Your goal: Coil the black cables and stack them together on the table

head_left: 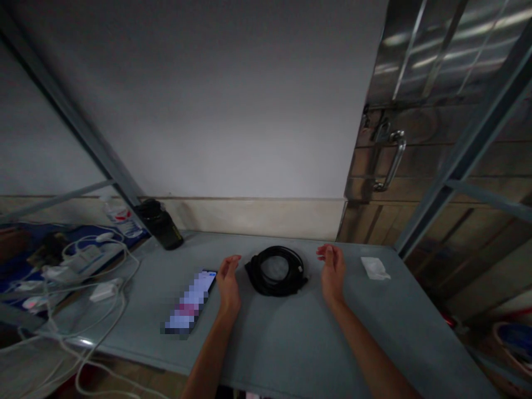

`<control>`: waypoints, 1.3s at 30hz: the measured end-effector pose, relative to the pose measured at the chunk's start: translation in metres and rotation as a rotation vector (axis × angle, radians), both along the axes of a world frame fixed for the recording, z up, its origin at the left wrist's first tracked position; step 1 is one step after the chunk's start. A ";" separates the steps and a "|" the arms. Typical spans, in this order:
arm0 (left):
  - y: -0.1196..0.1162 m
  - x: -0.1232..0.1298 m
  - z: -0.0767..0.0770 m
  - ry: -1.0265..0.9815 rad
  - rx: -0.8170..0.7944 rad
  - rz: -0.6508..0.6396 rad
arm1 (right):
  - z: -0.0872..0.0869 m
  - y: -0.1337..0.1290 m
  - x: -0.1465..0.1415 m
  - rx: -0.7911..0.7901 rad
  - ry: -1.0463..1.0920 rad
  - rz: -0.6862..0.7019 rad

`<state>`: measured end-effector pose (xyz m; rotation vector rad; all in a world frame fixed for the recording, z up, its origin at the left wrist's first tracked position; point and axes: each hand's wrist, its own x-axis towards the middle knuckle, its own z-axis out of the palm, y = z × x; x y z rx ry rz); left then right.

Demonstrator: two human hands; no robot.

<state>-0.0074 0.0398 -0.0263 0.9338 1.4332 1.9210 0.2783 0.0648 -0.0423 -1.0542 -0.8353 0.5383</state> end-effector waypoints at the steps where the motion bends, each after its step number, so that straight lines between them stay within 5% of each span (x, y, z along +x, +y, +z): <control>1: 0.000 0.000 0.001 0.001 -0.002 -0.004 | 0.000 0.000 0.000 -0.001 -0.002 -0.001; 27: -0.002 0.003 0.007 -0.021 0.004 -0.016 | 0.013 -0.012 -0.001 0.029 -0.179 -0.040; 30: -0.002 0.002 0.007 -0.017 0.004 -0.017 | 0.021 -0.022 -0.007 0.057 -0.315 0.041; 33: -0.002 0.000 0.006 -0.014 -0.005 -0.013 | 0.026 -0.039 -0.025 0.142 -0.604 0.285; 36: -0.003 0.000 0.006 -0.003 -0.008 -0.011 | 0.020 -0.053 -0.049 0.198 -1.057 0.496; 39: -0.003 0.001 0.005 0.010 -0.003 -0.011 | 0.006 -0.053 -0.065 0.161 -1.334 0.502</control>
